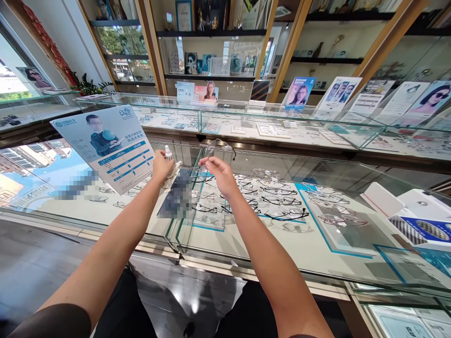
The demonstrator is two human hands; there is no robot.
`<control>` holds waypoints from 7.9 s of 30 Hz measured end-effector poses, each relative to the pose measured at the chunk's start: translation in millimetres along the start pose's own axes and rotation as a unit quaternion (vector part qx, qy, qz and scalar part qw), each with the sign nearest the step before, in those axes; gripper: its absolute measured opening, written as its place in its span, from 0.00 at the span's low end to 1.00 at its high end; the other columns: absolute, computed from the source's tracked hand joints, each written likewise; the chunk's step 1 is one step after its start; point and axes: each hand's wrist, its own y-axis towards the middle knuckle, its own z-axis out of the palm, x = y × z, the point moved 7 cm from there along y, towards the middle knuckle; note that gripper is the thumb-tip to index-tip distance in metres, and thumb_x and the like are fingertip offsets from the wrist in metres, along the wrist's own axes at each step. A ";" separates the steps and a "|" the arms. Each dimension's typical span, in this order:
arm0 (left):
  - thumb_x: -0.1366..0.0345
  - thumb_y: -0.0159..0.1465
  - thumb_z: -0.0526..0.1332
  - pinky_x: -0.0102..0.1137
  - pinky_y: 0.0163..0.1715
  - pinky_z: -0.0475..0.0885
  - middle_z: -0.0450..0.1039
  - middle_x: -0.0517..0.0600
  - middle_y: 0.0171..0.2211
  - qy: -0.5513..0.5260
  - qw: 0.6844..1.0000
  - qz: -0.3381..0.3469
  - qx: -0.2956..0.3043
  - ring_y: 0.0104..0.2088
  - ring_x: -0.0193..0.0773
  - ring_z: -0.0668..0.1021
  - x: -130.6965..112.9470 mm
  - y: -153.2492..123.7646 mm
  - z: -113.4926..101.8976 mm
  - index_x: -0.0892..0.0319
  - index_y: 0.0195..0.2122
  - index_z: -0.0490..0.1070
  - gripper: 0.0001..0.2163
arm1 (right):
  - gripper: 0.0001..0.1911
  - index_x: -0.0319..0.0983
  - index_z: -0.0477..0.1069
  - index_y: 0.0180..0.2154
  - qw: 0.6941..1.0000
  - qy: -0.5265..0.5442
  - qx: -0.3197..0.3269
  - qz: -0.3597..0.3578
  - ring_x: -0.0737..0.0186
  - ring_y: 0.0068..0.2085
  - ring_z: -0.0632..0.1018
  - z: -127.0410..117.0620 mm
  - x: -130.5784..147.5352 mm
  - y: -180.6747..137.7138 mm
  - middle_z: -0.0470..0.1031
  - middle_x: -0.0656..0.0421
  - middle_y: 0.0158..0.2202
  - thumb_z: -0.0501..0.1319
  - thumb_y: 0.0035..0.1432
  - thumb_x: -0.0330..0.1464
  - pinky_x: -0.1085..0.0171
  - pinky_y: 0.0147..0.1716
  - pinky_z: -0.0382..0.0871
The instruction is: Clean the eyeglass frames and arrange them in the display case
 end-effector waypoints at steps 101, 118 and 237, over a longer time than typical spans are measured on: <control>0.51 0.47 0.87 0.30 0.38 0.77 0.85 0.56 0.36 -0.501 0.690 0.020 0.522 0.34 0.39 0.84 -132.0 -150.5 29.9 0.66 0.40 0.81 0.29 | 0.21 0.48 0.81 0.39 0.989 0.147 0.009 0.022 0.57 0.43 0.80 3.6 7.7 -3.0 0.86 0.59 0.50 0.79 0.54 0.54 0.61 0.38 0.75; 0.43 0.54 0.81 0.26 0.25 0.68 0.78 0.49 0.26 -0.500 0.750 0.075 0.426 0.23 0.30 0.75 -137.6 -145.3 18.2 0.64 0.34 0.80 0.26 | 0.22 0.49 0.86 0.50 0.997 0.070 0.036 -0.019 0.55 0.48 0.82 5.3 13.5 -5.4 0.85 0.57 0.58 0.67 0.67 0.56 0.57 0.49 0.77; 0.40 0.48 0.82 0.29 0.22 0.72 0.82 0.50 0.28 -0.539 0.796 0.066 0.267 0.21 0.32 0.75 -129.7 -111.0 -10.5 0.60 0.32 0.77 0.29 | 0.28 0.43 0.75 0.32 0.995 -0.007 0.092 0.026 0.57 0.41 0.76 24.6 -1.3 -7.4 0.81 0.59 0.36 0.73 0.57 0.61 0.57 0.49 0.67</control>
